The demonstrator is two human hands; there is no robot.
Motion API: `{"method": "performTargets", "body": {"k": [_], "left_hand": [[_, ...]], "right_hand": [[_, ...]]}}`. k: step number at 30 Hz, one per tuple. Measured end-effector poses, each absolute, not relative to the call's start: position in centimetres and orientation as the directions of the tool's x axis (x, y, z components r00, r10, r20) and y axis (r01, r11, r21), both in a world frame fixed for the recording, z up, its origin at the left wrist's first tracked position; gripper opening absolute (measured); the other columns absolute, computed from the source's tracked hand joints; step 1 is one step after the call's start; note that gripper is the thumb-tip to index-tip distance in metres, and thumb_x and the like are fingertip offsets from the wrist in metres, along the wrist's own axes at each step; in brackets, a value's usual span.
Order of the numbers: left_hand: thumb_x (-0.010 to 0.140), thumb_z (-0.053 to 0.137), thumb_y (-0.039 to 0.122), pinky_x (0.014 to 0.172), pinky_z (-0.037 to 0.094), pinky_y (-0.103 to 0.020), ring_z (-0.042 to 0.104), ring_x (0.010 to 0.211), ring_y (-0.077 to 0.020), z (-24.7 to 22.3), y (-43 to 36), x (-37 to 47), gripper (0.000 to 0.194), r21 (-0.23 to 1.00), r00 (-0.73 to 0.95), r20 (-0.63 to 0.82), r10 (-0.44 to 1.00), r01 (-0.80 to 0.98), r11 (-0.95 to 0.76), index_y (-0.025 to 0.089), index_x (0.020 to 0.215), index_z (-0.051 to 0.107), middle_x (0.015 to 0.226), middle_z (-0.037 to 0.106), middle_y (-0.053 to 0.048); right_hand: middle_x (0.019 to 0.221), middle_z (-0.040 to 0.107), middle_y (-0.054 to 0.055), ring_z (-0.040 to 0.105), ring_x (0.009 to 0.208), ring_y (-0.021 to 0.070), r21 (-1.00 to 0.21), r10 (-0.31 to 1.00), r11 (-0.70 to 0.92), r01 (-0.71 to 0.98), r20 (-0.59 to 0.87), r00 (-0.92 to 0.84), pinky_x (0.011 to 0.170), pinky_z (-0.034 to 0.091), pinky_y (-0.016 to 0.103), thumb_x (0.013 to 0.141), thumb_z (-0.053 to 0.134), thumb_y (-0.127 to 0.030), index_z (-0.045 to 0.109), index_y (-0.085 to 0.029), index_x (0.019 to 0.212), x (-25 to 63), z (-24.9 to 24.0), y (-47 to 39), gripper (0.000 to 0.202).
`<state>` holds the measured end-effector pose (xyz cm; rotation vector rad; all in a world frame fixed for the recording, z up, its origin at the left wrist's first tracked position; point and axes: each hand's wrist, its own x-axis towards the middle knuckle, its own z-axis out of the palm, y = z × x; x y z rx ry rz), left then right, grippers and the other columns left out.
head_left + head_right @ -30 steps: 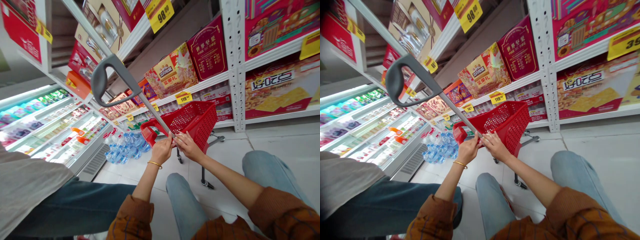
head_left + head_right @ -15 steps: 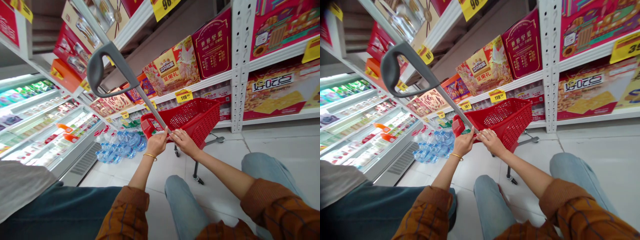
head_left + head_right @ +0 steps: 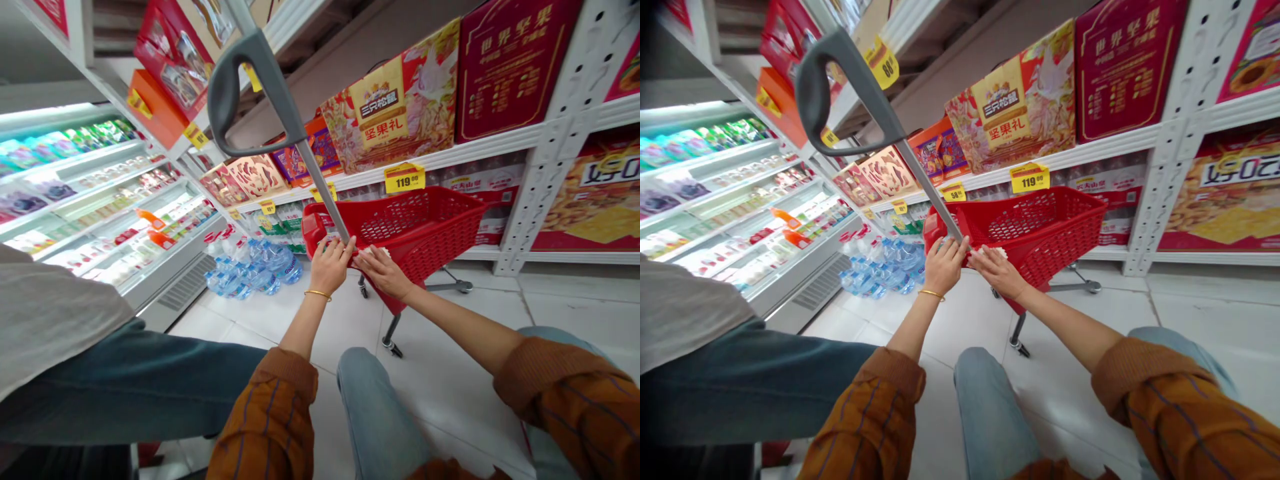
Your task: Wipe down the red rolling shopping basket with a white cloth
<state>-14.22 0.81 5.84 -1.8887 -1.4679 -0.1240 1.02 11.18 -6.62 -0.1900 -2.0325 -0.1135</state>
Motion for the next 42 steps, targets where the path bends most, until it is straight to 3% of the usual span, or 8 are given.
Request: {"method": "performTargets", "body": {"k": [5,9,18,29,32,35,39,42], "left_hand": [[0.095,0.039,0.019,0.102,0.040,-0.041,0.059,0.114,-0.0239,3.1,1.3,-13.8,0.047,-0.407,0.192,0.596,0.779,0.909,0.087,0.022,0.142,0.045,0.118,0.067,-0.011],[0.093,0.041,0.019,0.094,0.042,-0.038,0.061,0.105,-0.0225,2.6,2.0,-15.0,0.048,-0.345,0.200,0.624,0.755,0.938,0.037,0.021,0.141,0.046,0.108,0.069,-0.010],[0.094,0.037,0.015,0.091,0.041,-0.036,0.061,0.099,-0.0213,3.0,3.9,-19.6,0.049,-0.348,0.262,0.646,0.717,0.937,-0.030,0.020,0.142,0.046,0.100,0.070,-0.009],[0.096,0.037,0.012,0.114,0.030,-0.047,0.051,0.127,-0.0230,1.0,6.2,-21.8,0.047,-0.287,0.192,0.723,0.664,0.957,0.036,0.027,0.139,0.049,0.127,0.062,-0.011],[0.094,0.041,0.011,0.114,0.031,-0.053,0.041,0.136,-0.0268,-0.1,6.5,-22.0,0.048,-0.238,0.144,0.752,0.643,0.969,0.061,0.029,0.137,0.051,0.138,0.054,-0.013],[0.092,0.047,0.010,0.118,0.023,-0.056,0.032,0.142,-0.0284,-1.1,6.5,-21.9,0.052,-0.216,0.132,0.805,0.579,0.973,0.077,0.033,0.138,0.049,0.143,0.050,-0.010],[0.096,0.041,0.012,0.122,0.020,-0.047,0.035,0.141,-0.0217,-0.4,7.3,-21.8,0.053,-0.374,0.337,0.647,0.684,0.922,-0.100,0.027,0.146,0.037,0.145,0.050,-0.007],[0.097,0.034,0.009,0.119,0.029,-0.039,0.045,0.135,-0.0197,1.2,8.3,-22.0,0.045,-0.465,0.458,0.493,0.740,0.857,-0.220,0.013,0.139,0.047,0.138,0.056,-0.010]], "right_hand": [[0.136,0.056,0.007,0.037,0.139,0.0215,0.070,0.004,0.986,0.154,0.900,-0.435,0.116,0.035,0.041,0.094,0.043,-0.007,0.049,-0.025,0.139,-0.8,-8.9,12.3,0.049],[0.137,0.056,0.008,0.037,0.139,0.0214,0.131,-0.065,0.985,0.112,0.884,-0.464,0.114,0.037,0.042,0.094,0.043,-0.009,0.049,-0.023,0.139,-1.9,-9.7,13.1,0.047],[0.138,0.056,0.006,0.036,0.140,0.0195,0.207,-0.117,0.973,0.105,0.830,-0.545,0.113,0.038,0.040,0.093,0.047,-0.006,0.047,-0.021,0.139,-4.2,-13.4,14.7,0.049],[0.140,0.054,0.005,0.043,0.135,0.0205,0.369,-0.265,0.929,0.019,0.702,-0.661,0.107,0.044,0.037,0.093,0.047,-0.006,0.054,-0.017,0.132,-4.1,-14.2,16.6,0.041],[0.140,0.054,0.006,0.041,0.137,0.0227,0.382,-0.284,0.924,0.001,0.688,-0.668,0.107,0.044,0.040,0.093,0.047,-0.007,0.053,-0.016,0.133,-4.6,-13.2,17.0,0.041],[0.139,0.055,0.007,0.042,0.136,0.0227,0.375,-0.294,0.926,-0.028,0.674,-0.678,0.108,0.045,0.042,0.093,0.046,-0.006,0.052,-0.017,0.134,-5.0,-12.5,17.4,0.043],[0.138,0.056,0.006,0.043,0.136,0.0212,0.309,-0.287,0.946,-0.100,0.651,-0.703,0.109,0.044,0.043,0.094,0.044,-0.006,0.051,-0.023,0.135,-5.1,-12.4,18.0,0.045],[0.136,0.057,0.009,0.041,0.137,0.0223,0.273,-0.293,0.951,-0.144,0.651,-0.701,0.107,0.046,0.046,0.095,0.042,-0.006,0.052,-0.021,0.133,-5.1,-12.7,18.3,0.042]]}}
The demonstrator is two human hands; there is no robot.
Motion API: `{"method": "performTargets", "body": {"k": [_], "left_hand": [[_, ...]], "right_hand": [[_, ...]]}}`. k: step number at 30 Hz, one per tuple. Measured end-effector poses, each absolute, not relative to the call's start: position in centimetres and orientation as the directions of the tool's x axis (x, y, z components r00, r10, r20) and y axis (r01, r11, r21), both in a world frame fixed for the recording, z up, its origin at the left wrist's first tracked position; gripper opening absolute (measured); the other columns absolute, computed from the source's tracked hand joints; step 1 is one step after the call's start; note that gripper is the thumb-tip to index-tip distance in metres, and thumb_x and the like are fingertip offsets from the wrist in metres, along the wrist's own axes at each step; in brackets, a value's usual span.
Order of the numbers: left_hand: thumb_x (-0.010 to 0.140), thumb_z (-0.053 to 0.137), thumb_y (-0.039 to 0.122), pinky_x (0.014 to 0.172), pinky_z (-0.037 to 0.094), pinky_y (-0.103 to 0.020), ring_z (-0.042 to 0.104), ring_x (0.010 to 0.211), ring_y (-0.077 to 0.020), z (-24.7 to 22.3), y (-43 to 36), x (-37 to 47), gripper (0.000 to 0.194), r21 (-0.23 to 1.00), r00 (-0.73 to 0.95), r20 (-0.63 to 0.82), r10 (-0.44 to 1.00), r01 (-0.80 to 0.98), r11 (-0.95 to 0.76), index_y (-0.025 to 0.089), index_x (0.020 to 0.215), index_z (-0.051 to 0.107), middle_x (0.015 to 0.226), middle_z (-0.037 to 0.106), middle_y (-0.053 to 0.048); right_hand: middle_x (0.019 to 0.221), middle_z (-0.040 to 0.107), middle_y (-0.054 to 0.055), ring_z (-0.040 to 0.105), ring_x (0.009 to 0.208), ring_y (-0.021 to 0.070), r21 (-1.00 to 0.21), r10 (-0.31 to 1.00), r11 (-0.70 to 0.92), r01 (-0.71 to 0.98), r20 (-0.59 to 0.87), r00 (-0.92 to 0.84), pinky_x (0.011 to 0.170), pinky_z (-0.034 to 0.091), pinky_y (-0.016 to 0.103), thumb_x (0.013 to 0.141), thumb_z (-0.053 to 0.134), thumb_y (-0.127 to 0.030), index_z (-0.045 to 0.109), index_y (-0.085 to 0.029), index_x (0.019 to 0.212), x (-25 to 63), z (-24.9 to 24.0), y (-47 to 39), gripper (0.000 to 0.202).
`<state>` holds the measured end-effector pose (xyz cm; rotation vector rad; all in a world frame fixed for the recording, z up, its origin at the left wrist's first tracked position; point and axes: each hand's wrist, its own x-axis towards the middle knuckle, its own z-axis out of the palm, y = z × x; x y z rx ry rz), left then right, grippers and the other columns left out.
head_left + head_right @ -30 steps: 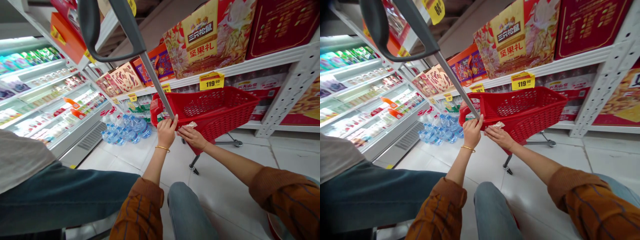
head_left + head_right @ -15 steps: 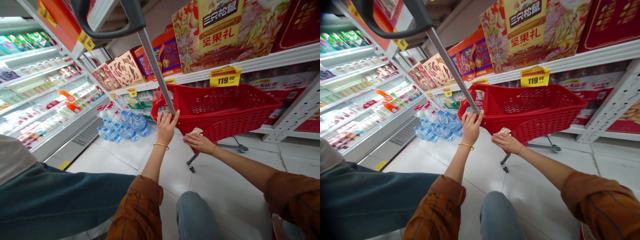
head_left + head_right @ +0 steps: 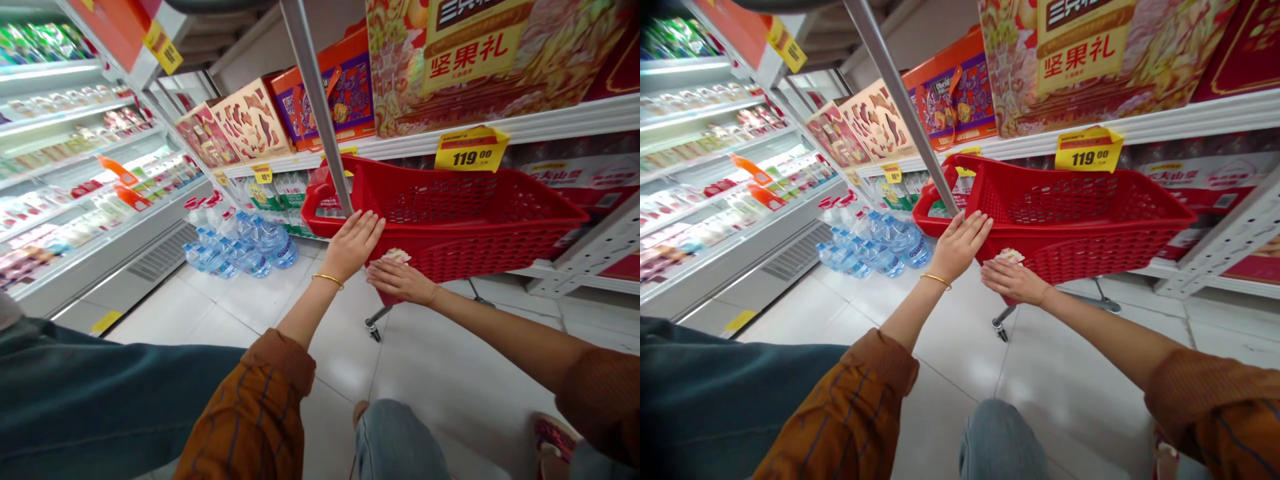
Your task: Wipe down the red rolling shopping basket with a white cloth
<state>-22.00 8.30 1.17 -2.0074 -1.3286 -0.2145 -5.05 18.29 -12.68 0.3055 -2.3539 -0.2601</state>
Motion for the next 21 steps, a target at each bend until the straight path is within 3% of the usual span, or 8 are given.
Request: {"method": "performTargets", "body": {"k": [4,10,15,21], "left_hand": [[0.096,0.033,0.007,0.117,0.035,-0.040,0.048,0.132,-0.0186,2.2,9.2,-22.9,0.042,-0.452,0.493,0.461,0.738,0.846,-0.283,0.012,0.133,0.052,0.136,0.059,-0.009],[0.098,0.033,0.011,0.117,0.035,-0.041,0.047,0.133,-0.0178,1.7,9.2,-23.3,0.040,-0.419,0.520,0.471,0.713,0.843,-0.338,0.014,0.135,0.049,0.137,0.058,-0.008],[0.099,0.033,0.013,0.117,0.035,-0.039,0.050,0.130,-0.0181,1.4,9.2,-22.9,0.038,-0.415,0.522,0.512,0.682,0.846,-0.335,0.012,0.132,0.052,0.134,0.060,-0.008],[0.099,0.032,0.011,0.118,0.032,-0.042,0.047,0.133,-0.0185,0.9,9.1,-22.8,0.040,-0.379,0.494,0.510,0.704,0.864,-0.331,0.013,0.135,0.049,0.137,0.057,-0.007]], "right_hand": [[0.135,0.058,0.012,0.038,0.139,0.0239,0.277,-0.318,0.945,-0.173,0.658,-0.683,0.105,0.048,0.045,0.096,0.040,-0.007,0.052,-0.015,0.133,-5.1,-11.9,18.3,0.040],[0.135,0.059,0.006,0.043,0.135,0.0204,0.331,-0.317,0.939,-0.094,0.723,-0.614,0.114,0.038,0.043,0.093,0.049,-0.008,0.050,-0.023,0.136,-7.4,-9.9,19.1,0.046],[0.129,0.063,0.001,0.049,0.130,0.0185,0.358,-0.306,0.933,-0.032,0.745,-0.592,0.115,0.035,0.039,0.092,0.052,-0.009,0.053,-0.028,0.134,-8.4,-11.6,19.8,0.047],[0.133,0.061,0.002,0.052,0.127,0.0183,0.414,-0.298,0.910,0.013,0.675,-0.674,0.111,0.038,0.036,0.094,0.047,-0.010,0.055,-0.023,0.132,-7.3,-14.2,19.5,0.040]]}}
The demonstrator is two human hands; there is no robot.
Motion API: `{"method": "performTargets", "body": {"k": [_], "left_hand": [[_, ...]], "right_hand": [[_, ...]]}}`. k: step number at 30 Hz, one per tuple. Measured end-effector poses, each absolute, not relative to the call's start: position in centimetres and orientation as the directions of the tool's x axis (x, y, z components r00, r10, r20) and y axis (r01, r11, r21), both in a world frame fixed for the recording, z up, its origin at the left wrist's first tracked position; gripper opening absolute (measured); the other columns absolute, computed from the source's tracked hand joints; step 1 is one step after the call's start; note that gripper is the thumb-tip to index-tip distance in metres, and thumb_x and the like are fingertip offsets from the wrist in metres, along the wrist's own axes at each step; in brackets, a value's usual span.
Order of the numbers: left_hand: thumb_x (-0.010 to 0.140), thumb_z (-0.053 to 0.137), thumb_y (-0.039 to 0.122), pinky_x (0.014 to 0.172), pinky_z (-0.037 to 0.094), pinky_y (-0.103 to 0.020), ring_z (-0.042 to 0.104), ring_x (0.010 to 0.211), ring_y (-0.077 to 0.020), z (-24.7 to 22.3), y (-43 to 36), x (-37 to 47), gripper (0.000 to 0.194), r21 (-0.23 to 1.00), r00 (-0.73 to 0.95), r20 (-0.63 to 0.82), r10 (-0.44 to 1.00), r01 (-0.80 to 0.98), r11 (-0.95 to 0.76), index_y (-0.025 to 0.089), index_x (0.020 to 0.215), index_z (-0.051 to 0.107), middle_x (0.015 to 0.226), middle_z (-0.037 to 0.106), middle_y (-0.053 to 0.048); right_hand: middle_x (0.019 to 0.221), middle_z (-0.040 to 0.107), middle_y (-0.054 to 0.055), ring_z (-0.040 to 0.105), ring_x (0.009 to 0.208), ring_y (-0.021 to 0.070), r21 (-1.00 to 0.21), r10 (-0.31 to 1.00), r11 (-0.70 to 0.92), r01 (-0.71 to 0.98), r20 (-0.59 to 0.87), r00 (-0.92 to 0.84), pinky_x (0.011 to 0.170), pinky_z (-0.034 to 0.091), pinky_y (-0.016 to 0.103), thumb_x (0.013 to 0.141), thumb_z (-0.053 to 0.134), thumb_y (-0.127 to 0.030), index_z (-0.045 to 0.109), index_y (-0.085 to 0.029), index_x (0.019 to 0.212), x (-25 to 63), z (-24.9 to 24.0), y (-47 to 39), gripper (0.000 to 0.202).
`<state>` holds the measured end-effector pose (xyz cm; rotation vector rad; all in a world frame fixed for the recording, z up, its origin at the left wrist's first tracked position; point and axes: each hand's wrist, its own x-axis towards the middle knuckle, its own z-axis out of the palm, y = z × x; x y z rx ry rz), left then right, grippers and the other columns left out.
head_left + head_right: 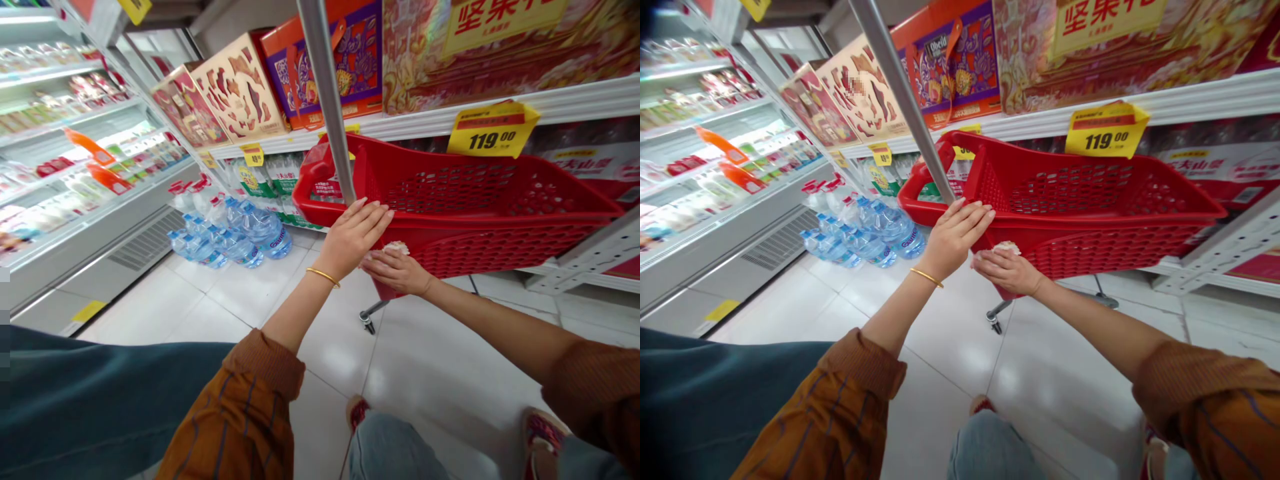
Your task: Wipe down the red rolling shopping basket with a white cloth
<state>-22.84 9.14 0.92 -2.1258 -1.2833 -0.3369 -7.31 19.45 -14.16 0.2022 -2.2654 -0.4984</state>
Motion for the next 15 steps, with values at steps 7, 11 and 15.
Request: {"method": "performTargets", "body": {"k": [7,11,15], "left_hand": [[0.098,0.033,0.014,0.121,0.029,-0.041,0.026,0.144,-0.0214,-0.5,8.2,-23.1,0.045,-0.516,0.534,0.376,0.757,0.800,-0.307,0.022,0.141,0.044,0.149,0.044,0.002],[0.096,0.036,0.013,0.121,0.025,-0.026,0.024,0.145,-0.0123,-2.2,7.5,-24.6,0.053,-0.602,0.627,0.270,0.731,0.702,-0.380,0.018,0.148,0.032,0.153,0.038,0.000],[0.096,0.038,0.014,0.119,0.024,-0.024,0.026,0.144,-0.0089,-3.8,7.4,-26.4,0.052,-0.649,0.677,0.179,0.714,0.627,-0.431,0.021,0.147,0.034,0.154,0.035,0.003]], "right_hand": [[0.136,0.058,0.004,0.049,0.131,0.0167,0.347,-0.292,0.936,-0.066,0.655,-0.697,0.111,0.039,0.034,0.093,0.045,-0.009,0.051,-0.019,0.136,-6.1,-16.4,19.0,0.044],[0.135,0.059,0.004,0.044,0.134,0.0200,0.368,-0.339,0.924,-0.105,0.660,-0.670,0.113,0.037,0.038,0.091,0.050,-0.010,0.054,-0.017,0.133,-6.4,-15.5,18.8,0.043],[0.133,0.060,0.006,0.045,0.134,0.0209,0.379,-0.354,0.917,-0.122,0.637,-0.685,0.114,0.036,0.040,0.090,0.050,-0.009,0.054,-0.017,0.133,-6.9,-14.6,18.9,0.044]]}}
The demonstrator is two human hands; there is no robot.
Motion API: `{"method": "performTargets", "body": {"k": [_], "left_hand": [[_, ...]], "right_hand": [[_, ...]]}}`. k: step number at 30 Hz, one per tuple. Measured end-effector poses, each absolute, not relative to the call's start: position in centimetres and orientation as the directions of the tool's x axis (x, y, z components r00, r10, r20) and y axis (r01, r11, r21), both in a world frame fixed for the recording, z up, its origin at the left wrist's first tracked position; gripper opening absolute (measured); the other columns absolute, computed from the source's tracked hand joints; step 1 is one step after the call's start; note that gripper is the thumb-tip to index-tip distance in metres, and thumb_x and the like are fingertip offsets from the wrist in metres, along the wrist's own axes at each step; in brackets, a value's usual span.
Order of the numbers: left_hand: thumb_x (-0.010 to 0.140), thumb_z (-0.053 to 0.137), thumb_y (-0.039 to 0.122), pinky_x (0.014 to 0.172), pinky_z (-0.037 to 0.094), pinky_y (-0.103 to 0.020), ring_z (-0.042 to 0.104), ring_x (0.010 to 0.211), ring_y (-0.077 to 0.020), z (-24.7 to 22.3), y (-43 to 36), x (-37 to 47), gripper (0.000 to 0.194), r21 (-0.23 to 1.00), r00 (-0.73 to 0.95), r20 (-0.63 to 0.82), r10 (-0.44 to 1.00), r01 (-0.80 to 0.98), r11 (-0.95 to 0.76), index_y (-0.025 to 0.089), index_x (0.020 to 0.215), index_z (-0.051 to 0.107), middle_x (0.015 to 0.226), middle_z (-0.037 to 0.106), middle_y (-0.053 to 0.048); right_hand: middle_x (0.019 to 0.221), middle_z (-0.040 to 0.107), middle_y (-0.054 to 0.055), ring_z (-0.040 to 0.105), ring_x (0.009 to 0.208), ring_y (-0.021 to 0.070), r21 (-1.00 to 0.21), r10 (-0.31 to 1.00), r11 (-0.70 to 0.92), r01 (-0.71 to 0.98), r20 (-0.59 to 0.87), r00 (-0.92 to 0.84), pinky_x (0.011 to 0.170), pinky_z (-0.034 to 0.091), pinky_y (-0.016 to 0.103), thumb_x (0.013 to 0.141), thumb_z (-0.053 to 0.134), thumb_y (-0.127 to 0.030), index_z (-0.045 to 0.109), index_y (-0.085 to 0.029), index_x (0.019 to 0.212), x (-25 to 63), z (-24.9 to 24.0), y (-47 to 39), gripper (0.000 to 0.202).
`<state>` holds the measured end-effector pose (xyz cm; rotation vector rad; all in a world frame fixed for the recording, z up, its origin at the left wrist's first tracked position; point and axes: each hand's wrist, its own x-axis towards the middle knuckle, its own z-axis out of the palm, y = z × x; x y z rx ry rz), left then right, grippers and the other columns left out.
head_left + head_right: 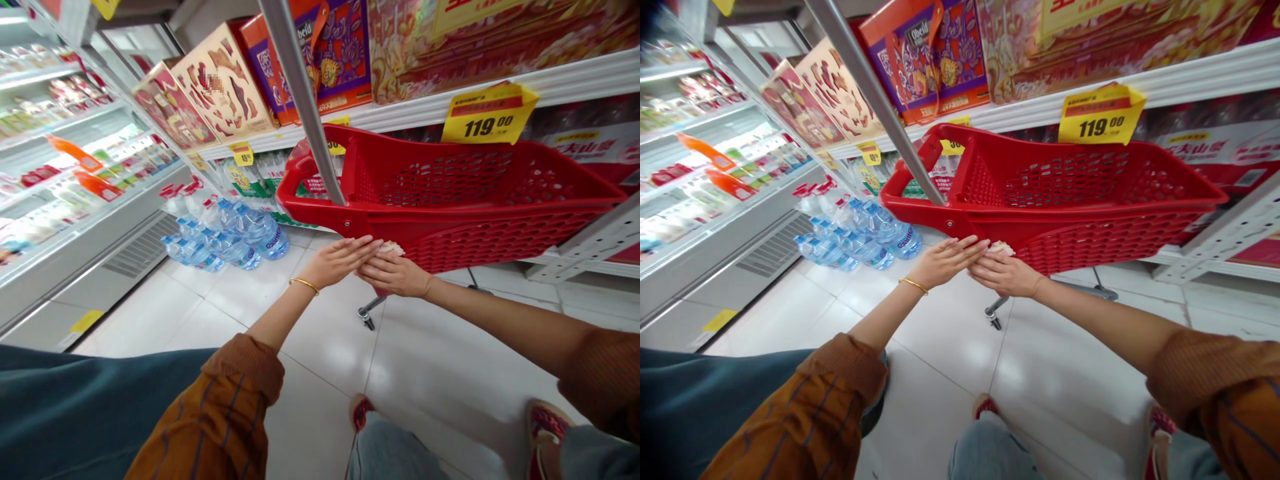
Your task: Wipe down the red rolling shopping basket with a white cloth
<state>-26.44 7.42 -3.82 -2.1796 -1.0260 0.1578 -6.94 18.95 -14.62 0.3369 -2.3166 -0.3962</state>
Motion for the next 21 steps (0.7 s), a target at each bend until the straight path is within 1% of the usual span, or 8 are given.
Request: {"method": "performTargets", "body": {"k": [3,6,10,14,16,18,21], "left_hand": [[0.095,0.039,0.014,0.119,0.025,-0.026,0.027,0.144,-0.0082,-4.0,7.9,-27.3,0.054,-0.641,0.681,0.146,0.717,0.617,-0.456,0.025,0.148,0.031,0.154,0.035,0.005],[0.097,0.040,0.016,0.119,0.024,-0.025,0.027,0.143,-0.0073,-3.7,8.5,-27.6,0.053,-0.630,0.691,0.113,0.714,0.605,-0.487,0.026,0.148,0.030,0.153,0.036,0.006],[0.098,0.038,0.016,0.119,0.025,-0.025,0.027,0.143,-0.0074,-3.6,8.8,-27.7,0.050,-0.632,0.703,0.139,0.698,0.605,-0.484,0.025,0.147,0.032,0.153,0.036,0.006],[0.096,0.041,0.015,0.118,0.026,-0.026,0.029,0.143,-0.0090,-3.8,8.7,-27.6,0.054,-0.607,0.690,0.158,0.707,0.632,-0.482,0.026,0.148,0.031,0.153,0.037,0.005],[0.096,0.041,0.014,0.118,0.026,-0.026,0.029,0.143,-0.0093,-3.9,8.6,-27.4,0.055,-0.601,0.680,0.159,0.716,0.642,-0.476,0.025,0.148,0.030,0.153,0.037,0.004],[0.096,0.040,0.014,0.118,0.026,-0.024,0.030,0.142,-0.0082,-4.3,8.7,-27.1,0.055,-0.591,0.684,0.124,0.719,0.633,-0.500,0.025,0.148,0.030,0.153,0.036,0.005],[0.097,0.038,0.014,0.117,0.026,-0.021,0.035,0.139,-0.0058,-5.3,9.0,-26.6,0.052,-0.564,0.687,0.061,0.724,0.622,-0.543,0.025,0.148,0.031,0.152,0.039,0.004]], "right_hand": [[0.134,0.060,0.006,0.046,0.133,0.0207,0.414,-0.367,0.904,-0.112,0.613,-0.700,0.113,0.037,0.038,0.092,0.049,-0.011,0.056,-0.016,0.131,-6.9,-15.1,19.2,0.040],[0.134,0.059,0.006,0.046,0.133,0.0188,0.420,-0.377,0.899,-0.125,0.594,-0.711,0.112,0.038,0.035,0.093,0.049,-0.013,0.056,-0.015,0.130,-6.6,-16.6,19.4,0.038],[0.135,0.058,0.006,0.046,0.133,0.0187,0.412,-0.361,0.903,-0.126,0.566,-0.741,0.111,0.040,0.035,0.093,0.048,-0.013,0.055,-0.014,0.131,-6.1,-19.0,19.5,0.039],[0.133,0.060,0.008,0.047,0.131,0.0183,0.388,-0.353,0.909,-0.151,0.524,-0.775,0.110,0.041,0.034,0.095,0.043,-0.013,0.056,-0.011,0.130,-5.5,-20.4,19.2,0.037],[0.130,0.062,0.008,0.049,0.130,0.0172,0.366,-0.350,0.916,-0.164,0.530,-0.772,0.109,0.041,0.033,0.095,0.042,-0.012,0.056,-0.011,0.130,-5.4,-20.1,19.0,0.038],[0.130,0.062,0.008,0.050,0.129,0.0177,0.376,-0.352,0.915,-0.150,0.557,-0.752,0.110,0.041,0.034,0.094,0.044,-0.012,0.056,-0.012,0.129,-5.6,-19.3,18.8,0.037],[0.130,0.062,0.006,0.050,0.129,0.0202,0.399,-0.317,0.915,-0.065,0.610,-0.726,0.112,0.038,0.038,0.093,0.049,-0.014,0.056,-0.016,0.130,-6.3,-17.8,18.9,0.038]]}}
